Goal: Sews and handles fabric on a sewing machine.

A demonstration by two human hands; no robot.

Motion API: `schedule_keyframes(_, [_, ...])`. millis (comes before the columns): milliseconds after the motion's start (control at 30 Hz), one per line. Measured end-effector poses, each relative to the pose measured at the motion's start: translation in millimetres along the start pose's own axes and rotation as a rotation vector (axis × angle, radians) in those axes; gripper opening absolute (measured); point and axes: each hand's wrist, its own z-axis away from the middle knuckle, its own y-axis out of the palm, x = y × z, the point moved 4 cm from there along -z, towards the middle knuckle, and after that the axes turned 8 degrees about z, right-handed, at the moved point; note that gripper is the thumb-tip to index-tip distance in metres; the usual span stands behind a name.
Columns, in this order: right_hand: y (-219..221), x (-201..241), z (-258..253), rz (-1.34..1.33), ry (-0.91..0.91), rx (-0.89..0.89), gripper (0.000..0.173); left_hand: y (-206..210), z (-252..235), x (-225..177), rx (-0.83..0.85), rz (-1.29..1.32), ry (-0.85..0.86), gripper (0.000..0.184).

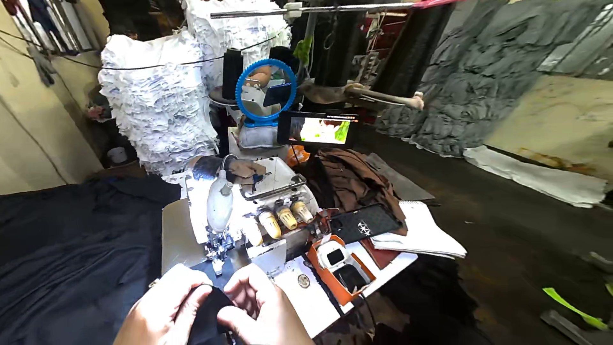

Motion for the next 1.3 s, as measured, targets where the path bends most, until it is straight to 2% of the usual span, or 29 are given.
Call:
schedule_keyframes(167, [0, -12, -6, 0.183, 0.021, -0.094, 0.034, 14, -7, 19, -0.091, -0.163, -0.061, 0.02])
schedule_keyframes(367, [-19, -37, -6, 0.074, 0.009, -0.224, 0.017, 23, -2, 33, -0.118, -0.212, -0.099, 0.022])
schedule_keyframes(533, [-17, -41, -1, -0.022, 0.084, -0.147, 0.019, 27, -5, 34, -0.132, -0.242, -0.094, 0.024])
schedule_keyframes(700, [-17, -44, -2, -0.088, 0.08, -0.154, 0.023, 26, -3, 38, -0.162, -0.24, -0.124, 0.023])
schedule_keyframes(867, [-10, -42, -4, -0.041, 0.125, -0.091, 0.022, 30, -3, 38, -0.179, -0.276, -0.123, 0.023])
schedule_keyframes(1000, [-1, -42, -3, 0.051, 0.107, -0.124, 0.035, 31, 1, 36, -0.21, -0.252, -0.127, 0.021])
schedule_keyframes(1133, [0, -43, 6, 0.066, 0.058, -0.166, 0.023, 30, 13, 29, -0.206, -0.193, -0.152, 0.023])
schedule_keyframes(1300, [5, -45, 26, 0.006, 0.111, -0.041, 0.026, 33, 15, 25, -0.215, -0.174, -0.185, 0.021])
